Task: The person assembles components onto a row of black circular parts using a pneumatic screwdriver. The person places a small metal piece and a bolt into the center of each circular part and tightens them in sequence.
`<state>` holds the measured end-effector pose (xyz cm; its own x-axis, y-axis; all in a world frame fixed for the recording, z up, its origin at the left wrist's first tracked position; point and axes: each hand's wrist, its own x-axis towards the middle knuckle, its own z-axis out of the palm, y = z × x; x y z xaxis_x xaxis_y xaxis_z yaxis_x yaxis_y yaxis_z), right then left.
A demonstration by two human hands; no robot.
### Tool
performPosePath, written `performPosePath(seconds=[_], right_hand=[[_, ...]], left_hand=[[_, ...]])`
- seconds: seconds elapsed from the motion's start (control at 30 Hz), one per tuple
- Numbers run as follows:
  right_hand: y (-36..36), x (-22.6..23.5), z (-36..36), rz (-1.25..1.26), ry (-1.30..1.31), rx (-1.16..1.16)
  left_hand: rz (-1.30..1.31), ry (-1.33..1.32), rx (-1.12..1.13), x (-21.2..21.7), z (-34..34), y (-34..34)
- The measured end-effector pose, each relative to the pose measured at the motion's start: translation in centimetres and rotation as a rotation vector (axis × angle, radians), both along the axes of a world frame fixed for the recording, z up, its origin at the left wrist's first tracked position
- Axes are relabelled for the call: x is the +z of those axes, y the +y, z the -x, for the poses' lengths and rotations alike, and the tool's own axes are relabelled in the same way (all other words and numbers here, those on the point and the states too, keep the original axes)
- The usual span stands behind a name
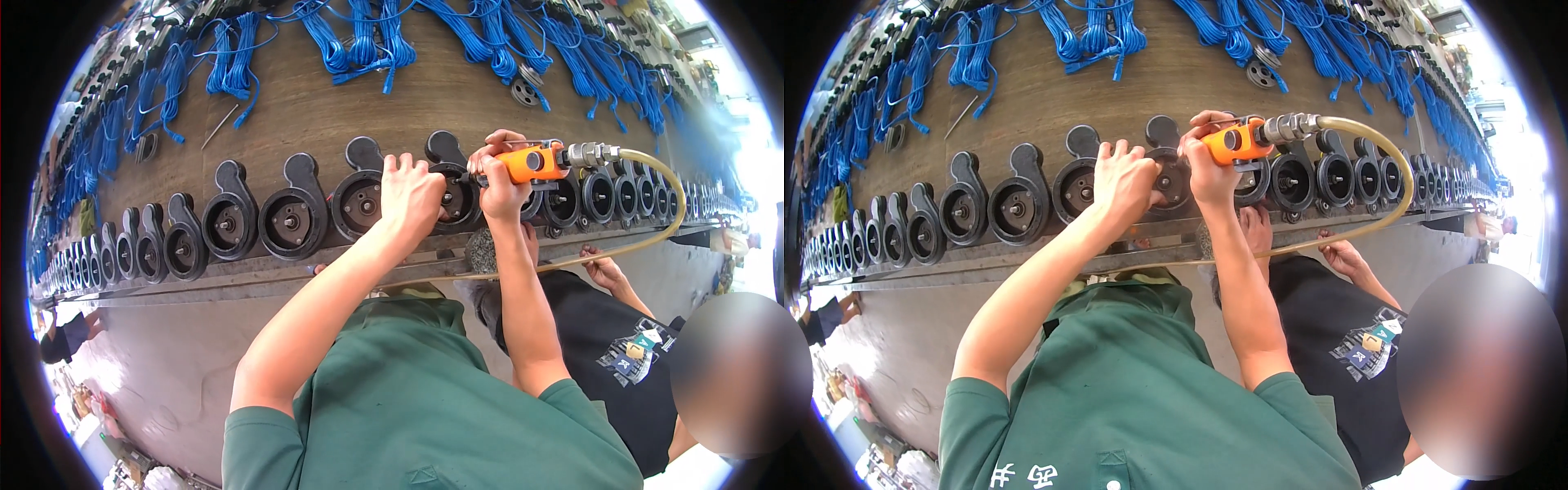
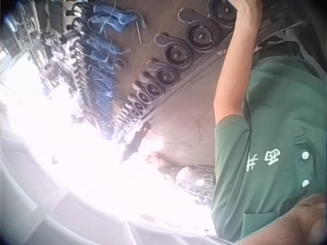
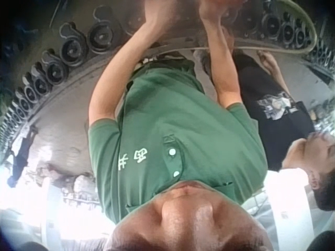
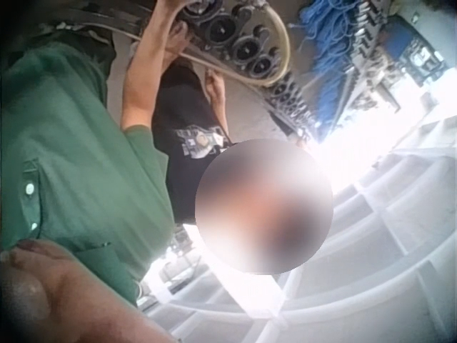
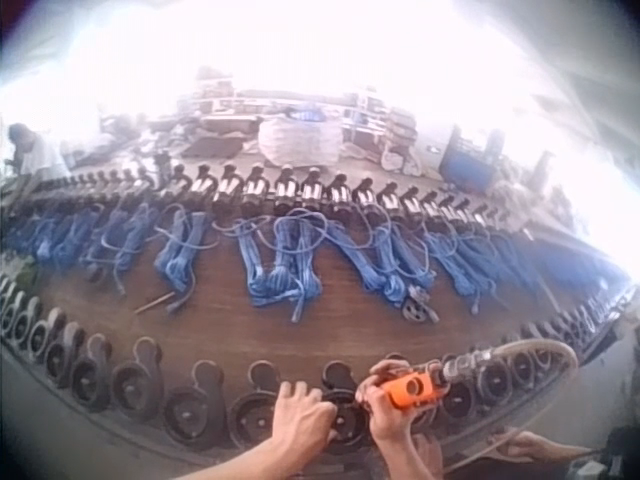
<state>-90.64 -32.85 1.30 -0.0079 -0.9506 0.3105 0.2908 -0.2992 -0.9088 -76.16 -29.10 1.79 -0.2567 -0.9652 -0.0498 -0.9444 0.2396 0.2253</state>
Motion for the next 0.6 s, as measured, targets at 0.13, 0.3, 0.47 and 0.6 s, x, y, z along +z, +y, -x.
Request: performPosePath(seconds=[0.13, 0.3, 0.47, 0.6], right_hand=[[0.2, -0.1, -0.4, 0.028, 0.006, -0.014], [0.2, -0.4, -0.3, 0.021, 0.045, 0.054], [0.0, -0.8, -0.8, 0.035, 0.161, 0.051], [-0.2, -0.3, -1.0, 0.034, 0.214, 0.027]], left_hand=[[0.009, -0.005, -0.002, -0.1, -0.2, 0.2], [0.030, 0.012, -0.006, -0.4, -0.2, 0.3], [0.012, 0.009, 0.011, -0.1, 0.0, 0.4], [0.034, 0.008, 0.025, -0.3, 0.0, 0.4]])
